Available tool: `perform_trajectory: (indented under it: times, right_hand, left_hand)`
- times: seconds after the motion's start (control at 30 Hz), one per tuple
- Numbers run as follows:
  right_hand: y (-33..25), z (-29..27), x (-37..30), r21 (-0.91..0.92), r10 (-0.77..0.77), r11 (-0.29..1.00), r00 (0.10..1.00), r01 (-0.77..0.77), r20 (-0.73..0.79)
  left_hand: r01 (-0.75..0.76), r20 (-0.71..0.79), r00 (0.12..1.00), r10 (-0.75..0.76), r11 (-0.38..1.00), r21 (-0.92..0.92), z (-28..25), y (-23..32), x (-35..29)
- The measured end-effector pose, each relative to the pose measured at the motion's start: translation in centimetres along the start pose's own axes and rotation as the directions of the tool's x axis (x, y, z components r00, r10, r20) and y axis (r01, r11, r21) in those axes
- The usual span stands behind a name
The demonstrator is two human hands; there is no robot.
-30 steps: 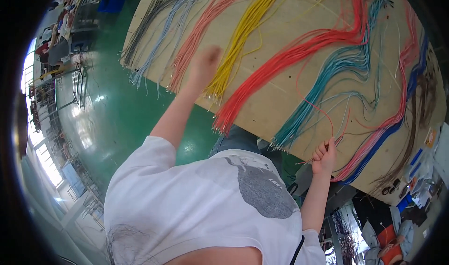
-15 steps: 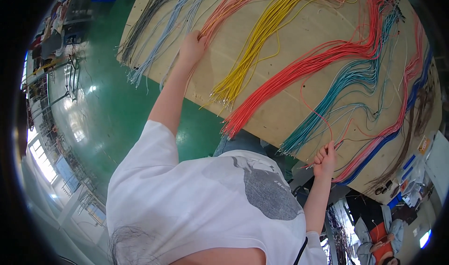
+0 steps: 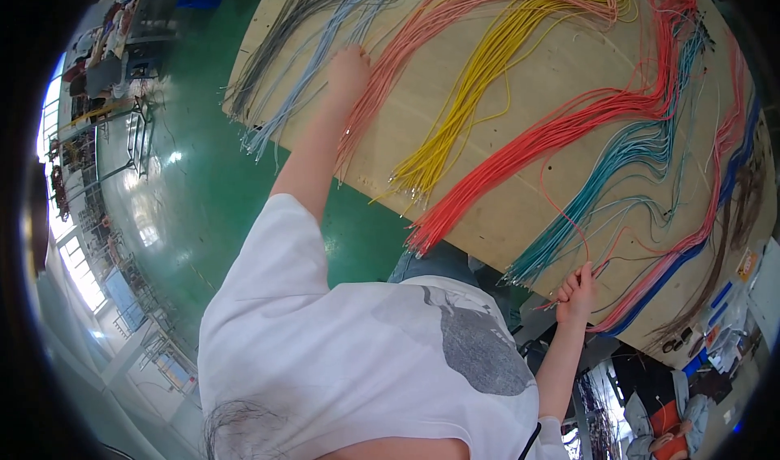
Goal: Sorting and bundling various colored electrical wires into groups and inserting them into protective sleeves.
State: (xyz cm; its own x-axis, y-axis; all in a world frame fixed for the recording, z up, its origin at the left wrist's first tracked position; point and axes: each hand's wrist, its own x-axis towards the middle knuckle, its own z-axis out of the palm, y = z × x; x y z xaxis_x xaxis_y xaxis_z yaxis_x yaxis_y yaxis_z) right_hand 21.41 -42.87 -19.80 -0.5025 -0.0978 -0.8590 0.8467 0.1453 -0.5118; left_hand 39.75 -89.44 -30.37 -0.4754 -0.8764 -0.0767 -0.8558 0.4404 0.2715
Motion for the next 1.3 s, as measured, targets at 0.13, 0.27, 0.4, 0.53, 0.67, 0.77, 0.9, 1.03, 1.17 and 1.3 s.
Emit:
perform_trajectory:
  times: [0.13,0.27,0.4,0.53,0.67,0.77,0.9,1.03,1.17,1.3]
  right_hand:
    - [0.1,0.5,-0.3,-0.011,-0.017,1.000,0.999,0.017,-0.031]
    - [0.2,0.1,-0.7,-0.019,-0.040,0.999,0.997,0.039,-0.068]
    - [0.7,-0.6,-1.0,-0.063,-0.032,0.998,0.996,0.027,-0.084]
    - [1.4,-0.6,-0.4,-0.079,-0.005,0.997,0.995,-0.003,-0.101]
    - [1.4,-0.3,-0.6,-0.111,-0.027,0.994,0.989,0.011,-0.143]
    - [1.4,-0.2,-0.7,-0.111,-0.027,0.994,0.991,0.012,-0.134]
    - [1.6,-0.2,-0.5,-0.114,-0.037,0.993,0.988,0.020,-0.150]
    - [1.4,0.2,-0.6,-0.108,-0.049,0.994,0.988,0.034,-0.144]
    - [1.2,0.1,-0.8,-0.112,-0.052,0.993,0.986,0.035,-0.156]
    - [1.3,-0.6,-0.9,-0.087,-0.054,0.995,0.992,0.044,-0.115]
  left_hand:
    - [-0.026,-0.009,1.000,0.027,0.995,0.095,-0.7,-0.2,0.2]
    - [0.144,0.256,0.967,0.009,0.808,-0.571,-5.5,1.1,0.9]
    - [0.003,-0.092,0.996,-0.008,0.998,-0.062,-9.7,-1.4,6.0]
    - [0.009,-0.068,0.998,0.008,0.969,0.248,-5.8,-5.5,11.3]
    - [0.033,-0.031,0.999,-0.026,0.965,0.260,-3.5,-4.5,12.4]
    - [0.066,-0.015,0.998,-0.064,0.958,0.279,-3.7,-4.4,12.7]
    - [0.037,0.023,0.999,-0.047,0.944,0.328,-4.0,-4.7,12.8]
    - [-0.012,0.024,1.000,0.006,0.961,0.276,-3.5,-5.0,12.5]
    - [-0.016,0.088,0.996,-0.011,0.954,0.299,-4.6,-4.7,12.1]
    - [-0.033,0.089,0.996,0.009,0.960,0.279,-6.9,-5.1,11.6]
